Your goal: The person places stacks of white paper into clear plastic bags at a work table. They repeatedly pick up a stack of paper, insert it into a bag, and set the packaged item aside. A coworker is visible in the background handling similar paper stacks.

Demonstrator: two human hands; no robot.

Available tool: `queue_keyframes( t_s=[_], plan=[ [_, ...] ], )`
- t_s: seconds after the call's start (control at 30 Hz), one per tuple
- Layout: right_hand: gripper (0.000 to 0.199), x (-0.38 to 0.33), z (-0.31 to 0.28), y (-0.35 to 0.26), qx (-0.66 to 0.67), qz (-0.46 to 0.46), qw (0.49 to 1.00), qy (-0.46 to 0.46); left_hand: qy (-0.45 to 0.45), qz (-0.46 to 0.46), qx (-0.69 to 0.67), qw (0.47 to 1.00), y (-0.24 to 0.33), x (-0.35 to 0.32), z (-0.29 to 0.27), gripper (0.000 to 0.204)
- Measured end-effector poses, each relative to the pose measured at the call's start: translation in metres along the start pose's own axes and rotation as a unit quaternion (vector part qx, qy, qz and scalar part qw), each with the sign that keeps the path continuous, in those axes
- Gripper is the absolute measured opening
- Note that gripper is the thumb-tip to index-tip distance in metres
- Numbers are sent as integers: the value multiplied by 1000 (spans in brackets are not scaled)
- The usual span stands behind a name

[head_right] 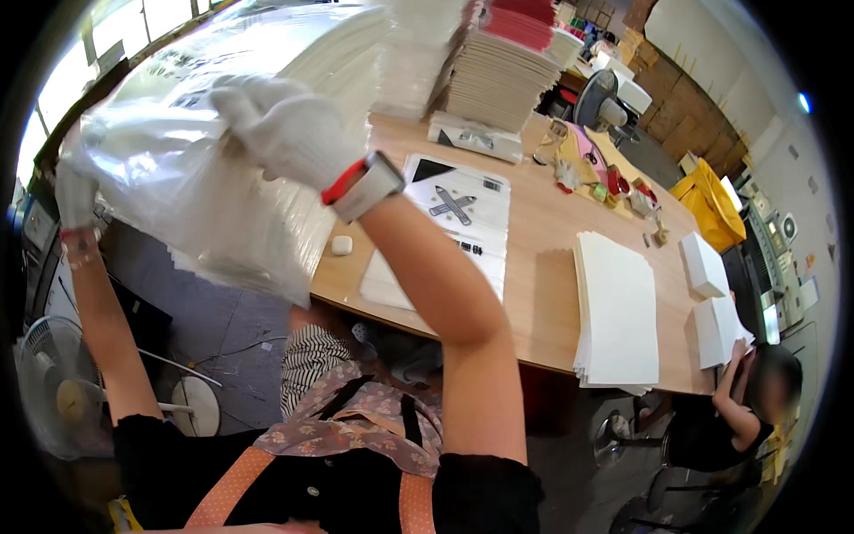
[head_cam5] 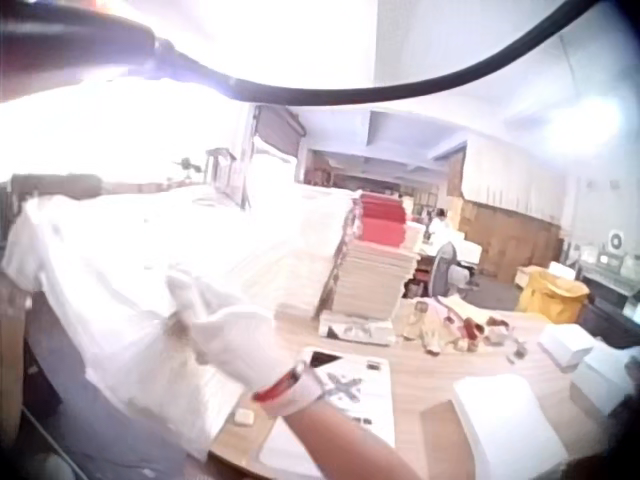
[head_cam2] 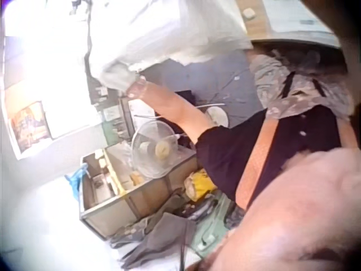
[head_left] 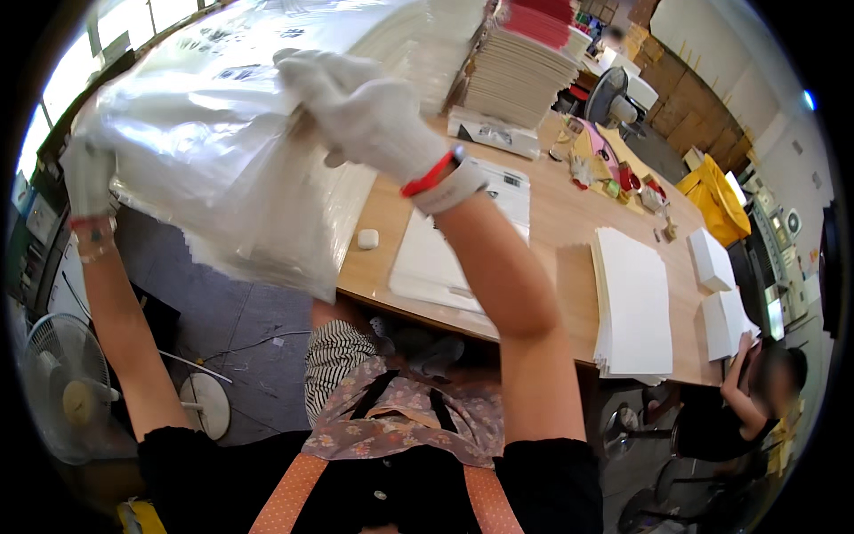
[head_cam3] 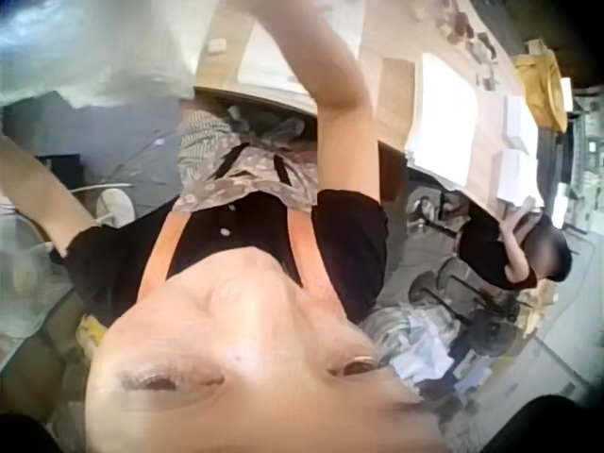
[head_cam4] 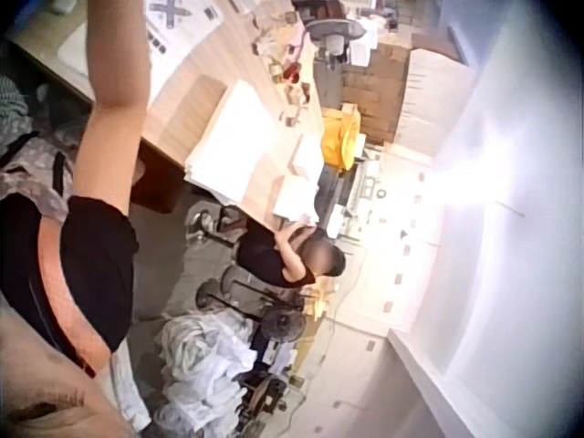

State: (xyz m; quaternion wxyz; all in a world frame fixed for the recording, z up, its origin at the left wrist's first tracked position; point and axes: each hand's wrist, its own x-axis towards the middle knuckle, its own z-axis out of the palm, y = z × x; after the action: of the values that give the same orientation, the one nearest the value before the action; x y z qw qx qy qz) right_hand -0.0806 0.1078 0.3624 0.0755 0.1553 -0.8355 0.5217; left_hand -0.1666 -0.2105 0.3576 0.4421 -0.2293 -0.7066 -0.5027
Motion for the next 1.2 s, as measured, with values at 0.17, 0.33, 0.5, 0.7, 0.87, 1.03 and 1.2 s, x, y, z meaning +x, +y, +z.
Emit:
queue_keyframes(
  t_s=[0.17, 0.33, 0.5, 0.7, 0.87, 1.03, 1.2],
  plan=[
    [40, -87, 47, 111, -3, -278, 958, 70, 140, -322, -297, 888, -88, -182, 27, 19],
    [39, -267, 109, 277, -134, 98, 968, -189, -376, -490, 124, 776, -107, -478, 114, 19],
    [40, -381, 109, 285, -109, 300, 940, -117, -466, -201, -188, 841, 3, -461, 224, 11],
    [43, -388, 110, 285, 175, 469, 863, 70, -503, 2, 4, 864, 21, -417, 357, 13],
    [42, -369, 89, 283, 204, 464, 861, 45, -627, 33, 15, 778, -10, -406, 395, 21],
    [43, -334, 57, 356, 209, 331, 906, 162, -707, -102, -17, 699, 30, -352, 395, 28],
    [31, -214, 3, 388, 455, 256, 753, 400, -517, -2, -140, 845, 21, -374, 408, 20]
  ],
)
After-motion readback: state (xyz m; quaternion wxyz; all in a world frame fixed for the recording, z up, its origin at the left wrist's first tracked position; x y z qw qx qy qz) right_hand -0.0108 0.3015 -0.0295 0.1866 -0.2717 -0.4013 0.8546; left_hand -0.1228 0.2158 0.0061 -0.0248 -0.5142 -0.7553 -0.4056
